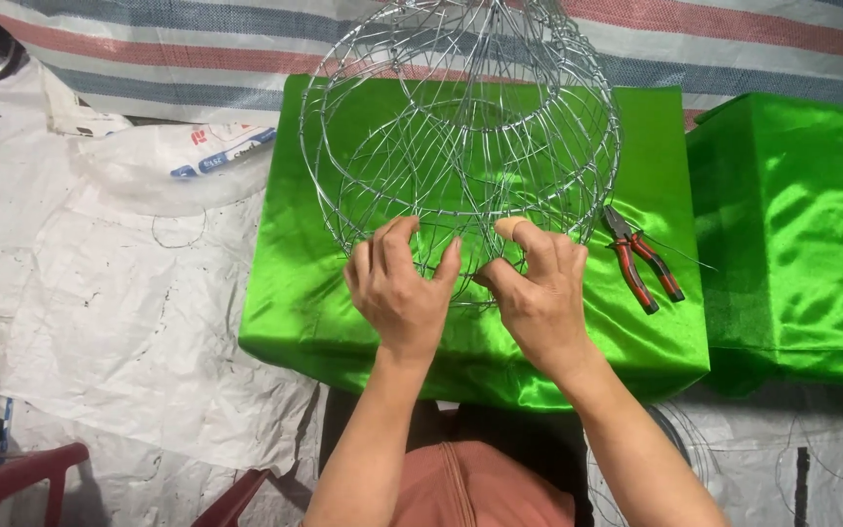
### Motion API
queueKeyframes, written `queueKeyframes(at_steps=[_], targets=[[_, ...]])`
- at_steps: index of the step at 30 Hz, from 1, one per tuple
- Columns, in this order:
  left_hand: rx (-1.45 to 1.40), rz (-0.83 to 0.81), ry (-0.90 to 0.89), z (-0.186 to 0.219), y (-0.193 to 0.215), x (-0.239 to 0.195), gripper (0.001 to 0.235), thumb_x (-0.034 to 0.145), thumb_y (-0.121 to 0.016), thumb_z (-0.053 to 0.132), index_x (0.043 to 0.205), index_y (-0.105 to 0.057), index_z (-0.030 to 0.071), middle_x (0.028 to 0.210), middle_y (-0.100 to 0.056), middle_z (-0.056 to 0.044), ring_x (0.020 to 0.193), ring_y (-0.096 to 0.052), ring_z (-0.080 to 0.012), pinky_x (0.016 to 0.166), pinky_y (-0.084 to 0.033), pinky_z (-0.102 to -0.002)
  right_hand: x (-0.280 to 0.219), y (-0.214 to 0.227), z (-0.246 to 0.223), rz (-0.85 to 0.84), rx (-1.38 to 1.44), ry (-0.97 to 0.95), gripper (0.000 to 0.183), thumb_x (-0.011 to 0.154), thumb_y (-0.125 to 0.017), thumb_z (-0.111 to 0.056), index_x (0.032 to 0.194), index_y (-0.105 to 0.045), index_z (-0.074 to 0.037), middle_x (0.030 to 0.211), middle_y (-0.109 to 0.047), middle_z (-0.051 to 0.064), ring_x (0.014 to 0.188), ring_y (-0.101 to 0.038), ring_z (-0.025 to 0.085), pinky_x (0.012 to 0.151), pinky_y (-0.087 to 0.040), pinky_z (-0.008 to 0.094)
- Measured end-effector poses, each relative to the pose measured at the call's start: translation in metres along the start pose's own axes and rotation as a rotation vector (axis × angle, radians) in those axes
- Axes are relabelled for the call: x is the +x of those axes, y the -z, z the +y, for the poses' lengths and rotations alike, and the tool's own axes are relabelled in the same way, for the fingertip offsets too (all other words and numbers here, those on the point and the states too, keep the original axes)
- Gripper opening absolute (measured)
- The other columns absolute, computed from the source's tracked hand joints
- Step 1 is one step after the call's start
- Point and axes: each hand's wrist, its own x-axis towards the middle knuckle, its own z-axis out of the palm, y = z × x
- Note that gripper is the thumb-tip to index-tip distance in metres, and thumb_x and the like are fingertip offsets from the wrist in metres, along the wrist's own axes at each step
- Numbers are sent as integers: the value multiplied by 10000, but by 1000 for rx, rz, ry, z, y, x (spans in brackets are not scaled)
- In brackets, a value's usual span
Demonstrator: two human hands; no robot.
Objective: Reinforcing a wire mesh structure by weaving and securing thin wire around the frame.
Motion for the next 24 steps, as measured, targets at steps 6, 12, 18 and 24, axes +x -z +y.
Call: queueKeyframes(at_steps=[6, 12, 18, 24], targets=[[-31, -67, -12, -5, 6, 4, 398, 932, -718, 490, 1166, -630, 180, 986, -764, -18, 875, -681, -198, 861, -496, -474, 0, -1, 3, 0, 6, -1, 272, 886, -791, -332, 747, -601, -195, 1300, -554, 6, 1066, -537, 230, 790, -357, 350], [-378, -257, -34, -27, 19, 18, 319, 1007, -632, 387, 1231, -657, 160, 1056, -772, -68, 926, -727, -241, 912, -499, -502, 2, 3, 0, 39, 113, -65, 215, 953, -761, -281, 804, -633, -192, 1332, -536, 35, 1104, -543, 250, 836, -376, 358], [-518, 16, -35, -38, 30, 0, 237, 982, -610, -2, 1210, -664, 37, 1145, -739, -129, 1041, -711, -288, 958, -524, -435, -5, -1, 0, 83, 164, -48, 103, 958, -752, -177, 862, -717, -167, 1370, -547, 103, 1208, -579, 293, 940, -459, 390], [-667, -197, 296, -30, 15, -97, 191, 893, -682, -43, 1044, -725, 66, 962, -761, -70, 858, -752, -220, 758, -617, -322, -30, 8, -4, 204, 89, -92, 63, 952, -773, -186, 898, -758, -217, 1361, -552, 132, 1194, -556, 319, 983, -469, 425]])
